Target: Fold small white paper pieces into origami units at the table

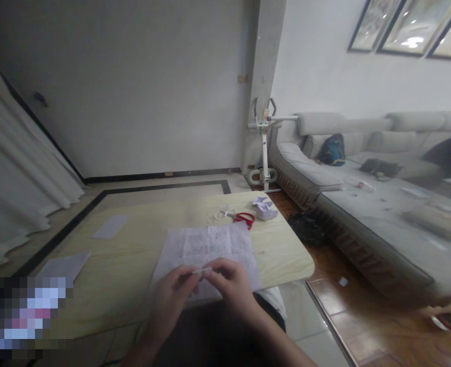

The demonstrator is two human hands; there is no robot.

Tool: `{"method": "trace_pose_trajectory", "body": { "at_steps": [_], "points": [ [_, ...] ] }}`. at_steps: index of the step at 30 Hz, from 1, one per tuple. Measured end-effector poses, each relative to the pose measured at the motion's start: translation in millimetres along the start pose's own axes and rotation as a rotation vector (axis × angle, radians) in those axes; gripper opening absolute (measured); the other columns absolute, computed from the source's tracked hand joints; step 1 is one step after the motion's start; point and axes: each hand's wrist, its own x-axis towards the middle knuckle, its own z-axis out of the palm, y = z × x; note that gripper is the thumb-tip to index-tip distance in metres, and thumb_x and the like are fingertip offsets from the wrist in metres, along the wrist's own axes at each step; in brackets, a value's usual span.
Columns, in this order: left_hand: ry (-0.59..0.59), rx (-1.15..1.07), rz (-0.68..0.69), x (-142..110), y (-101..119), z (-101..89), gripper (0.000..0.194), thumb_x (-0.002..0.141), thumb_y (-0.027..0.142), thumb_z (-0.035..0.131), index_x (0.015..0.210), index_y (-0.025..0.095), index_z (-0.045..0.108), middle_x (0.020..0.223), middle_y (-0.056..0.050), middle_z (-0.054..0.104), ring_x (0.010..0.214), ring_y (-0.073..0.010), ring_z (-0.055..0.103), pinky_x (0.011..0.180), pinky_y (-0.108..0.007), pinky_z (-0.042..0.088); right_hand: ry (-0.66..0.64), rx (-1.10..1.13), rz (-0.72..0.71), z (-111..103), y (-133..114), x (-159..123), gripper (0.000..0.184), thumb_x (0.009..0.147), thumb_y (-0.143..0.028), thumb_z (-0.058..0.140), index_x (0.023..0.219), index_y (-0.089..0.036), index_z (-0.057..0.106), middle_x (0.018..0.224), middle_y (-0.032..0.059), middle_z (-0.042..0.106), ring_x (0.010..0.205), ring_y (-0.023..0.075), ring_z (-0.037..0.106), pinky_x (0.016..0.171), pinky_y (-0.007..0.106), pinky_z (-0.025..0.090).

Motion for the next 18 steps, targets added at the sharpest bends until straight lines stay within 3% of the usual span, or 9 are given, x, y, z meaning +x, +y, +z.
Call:
{"method": "trace_pose_trajectory", "body": {
  "at_steps": [9, 12, 18],
  "points": [
    [0.026, 0.09, 0.251, -5, 10, -5.7, 0.023, 0.084, 0.026, 0.06, 0.062, 0.02, 0.06, 0.057, 0.002, 0.053, 0.057, -0.0143, 0.052, 0.055, -0.023, 0.043, -0.03, -0.053, -0.014, 2, -4, -5, 0.02, 0.079, -0.036, 0.071, 0.071, -0.017, 0.069, 0.069, 0.0008, 0.065, 0.069, 0.0172, 0.057, 0.065, 0.027, 0.044],
    [0.07, 0.062, 0.215, -6, 10, -4.1, 0.027, 0.085, 0.029, 0.057, 0.06, 0.02, 0.055, 0.056, 0.003, 0.048, 0.055, -0.0135, 0.047, 0.054, -0.023, 0.041, -0.035, -0.086, 0.029, 4, -2, -5, 0.024, 0.078, -0.039, 0.071, 0.068, -0.017, 0.066, 0.066, -0.0001, 0.061, 0.066, 0.0162, 0.055, 0.063, 0.027, 0.043],
    [0.147, -0.065, -0.022, -1, -7, 2.0, 0.03, 0.081, 0.039, 0.057, 0.059, 0.021, 0.049, 0.051, 0.006, 0.043, 0.049, -0.0114, 0.042, 0.047, -0.021, 0.038, -0.155, -0.12, 0.107, 6, 0, -4, 0.029, 0.082, -0.039, 0.064, 0.065, -0.016, 0.062, 0.063, 0.0002, 0.06, 0.062, 0.0148, 0.054, 0.06, 0.026, 0.041]
  ]
}}
